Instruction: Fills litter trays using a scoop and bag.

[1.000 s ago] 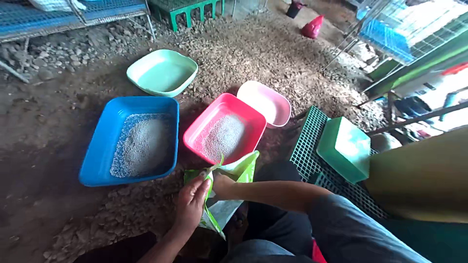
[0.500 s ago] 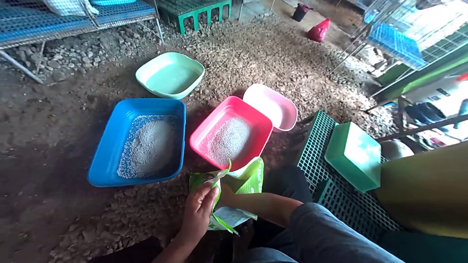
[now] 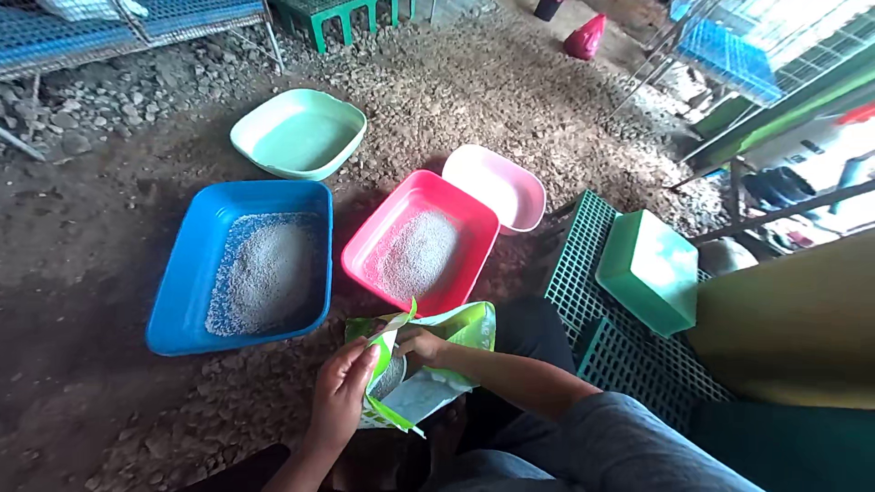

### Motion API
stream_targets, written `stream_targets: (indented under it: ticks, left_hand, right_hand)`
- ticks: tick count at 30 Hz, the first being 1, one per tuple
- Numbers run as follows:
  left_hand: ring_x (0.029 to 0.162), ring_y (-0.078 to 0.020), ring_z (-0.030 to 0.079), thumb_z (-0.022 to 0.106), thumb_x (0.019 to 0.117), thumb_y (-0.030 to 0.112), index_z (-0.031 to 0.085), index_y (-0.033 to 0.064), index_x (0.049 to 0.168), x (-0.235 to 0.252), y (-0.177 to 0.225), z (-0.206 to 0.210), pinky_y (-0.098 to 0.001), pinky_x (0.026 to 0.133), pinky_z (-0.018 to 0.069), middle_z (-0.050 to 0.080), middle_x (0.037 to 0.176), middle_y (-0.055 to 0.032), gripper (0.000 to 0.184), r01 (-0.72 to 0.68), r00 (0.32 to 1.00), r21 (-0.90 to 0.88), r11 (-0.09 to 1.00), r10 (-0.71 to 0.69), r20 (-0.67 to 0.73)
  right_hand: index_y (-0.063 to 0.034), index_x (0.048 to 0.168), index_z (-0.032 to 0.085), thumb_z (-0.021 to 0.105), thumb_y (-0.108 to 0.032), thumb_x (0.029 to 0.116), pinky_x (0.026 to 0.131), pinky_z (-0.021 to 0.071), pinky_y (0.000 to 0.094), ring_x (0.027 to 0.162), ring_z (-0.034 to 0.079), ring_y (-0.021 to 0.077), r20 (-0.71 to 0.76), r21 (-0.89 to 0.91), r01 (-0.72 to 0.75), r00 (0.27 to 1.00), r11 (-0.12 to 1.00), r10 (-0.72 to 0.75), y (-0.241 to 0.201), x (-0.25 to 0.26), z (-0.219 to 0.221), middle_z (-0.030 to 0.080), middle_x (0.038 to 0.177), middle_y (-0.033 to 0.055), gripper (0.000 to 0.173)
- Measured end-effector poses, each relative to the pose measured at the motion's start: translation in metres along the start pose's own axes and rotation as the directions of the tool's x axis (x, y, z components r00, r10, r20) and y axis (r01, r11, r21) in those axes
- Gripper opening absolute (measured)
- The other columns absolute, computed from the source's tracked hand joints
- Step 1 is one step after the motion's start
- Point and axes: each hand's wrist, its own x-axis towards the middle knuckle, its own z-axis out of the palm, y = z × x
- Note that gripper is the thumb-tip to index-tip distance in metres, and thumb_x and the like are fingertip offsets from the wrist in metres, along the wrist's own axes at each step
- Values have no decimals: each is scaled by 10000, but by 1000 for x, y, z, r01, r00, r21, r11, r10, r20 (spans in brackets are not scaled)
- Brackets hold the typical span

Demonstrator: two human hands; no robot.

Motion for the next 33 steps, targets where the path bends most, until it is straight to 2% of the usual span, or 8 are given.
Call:
stream_targets:
  ticks: [3, 7, 12, 17, 21, 25, 28, 33]
  left_hand:
    - [749, 42, 604, 484, 1003, 129, 659, 128, 749, 0, 0, 0, -153, 723, 523, 624, 766, 112, 308, 4, 1000, -16, 1000, -4, 0]
    - [744, 41, 603, 482, 1002, 117, 660, 130, 761, 1, 0, -1, -151, 717, 524, 620, 767, 116, 299, 10, 1000, -25, 1000, -10, -9]
    - [753, 32, 609, 482, 1003, 121, 678, 140, 781, 1, 1, -3, -162, 726, 527, 633, 778, 117, 297, 47, 999, -47, 998, -48, -24]
    - [736, 46, 603, 473, 1006, 117, 676, 146, 797, 1, 2, -2, -156, 715, 524, 626, 758, 133, 293, 62, 997, -47, 997, -64, -34]
    - [776, 27, 638, 462, 1010, 119, 693, 146, 822, 3, 1, -5, -186, 754, 552, 664, 794, 126, 299, 85, 995, -77, 993, -89, -49]
    - [789, 5, 671, 435, 1012, 97, 703, 150, 857, 8, 4, -11, -211, 779, 576, 704, 805, 113, 315, 178, 973, -174, 969, -200, -119]
    - [742, 12, 677, 444, 1012, 77, 684, 149, 828, 16, 7, -19, -201, 733, 584, 704, 756, 113, 311, 238, 936, -214, 947, -282, -210]
    - [742, 49, 601, 531, 1009, 120, 658, 64, 812, 18, 7, -47, -186, 761, 521, 624, 747, 90, 241, 376, 905, 24, 926, -361, -224]
  right_hand:
    - [31, 1310, 626, 651, 5, 912, 889, 556, 383, 999, 662, 180, -107, -140, 132, 983, 981, -148, -4, -12, 0, 686, 1180, 167, 399]
    - [14, 1389, 599, 714, -24, 892, 985, 539, 419, 1083, 681, 229, -124, -337, 207, 957, 918, -261, -11, -32, -5, 683, 1245, 217, 511]
    - [-2, 1433, 544, 603, -7, 961, 925, 565, 384, 1072, 666, 193, -87, -80, 97, 991, 992, -104, -30, -74, -9, 648, 1299, 164, 476]
    - [0, 1375, 559, 537, -25, 955, 866, 589, 368, 1005, 680, 165, 0, 91, 69, 998, 993, -69, -43, -105, -15, 675, 1204, 98, 422]
    - [-16, 1327, 578, 561, -38, 921, 841, 603, 359, 963, 695, 161, -16, 126, 75, 997, 989, -73, -58, -119, -16, 694, 1133, 74, 407]
    - [-20, 1334, 581, 571, -51, 917, 849, 609, 364, 969, 707, 169, -13, 120, 99, 995, 988, -98, -74, -134, -16, 710, 1126, 75, 418]
    - [-26, 1300, 604, 566, -50, 928, 835, 613, 367, 951, 713, 171, -47, 101, 104, 994, 989, -100, -91, -148, -10, 718, 1103, 72, 374]
    - [-29, 1278, 585, 523, -56, 975, 808, 616, 385, 910, 714, 188, -123, 104, 97, 989, 990, -84, -135, -159, 7, 710, 1052, 76, 311]
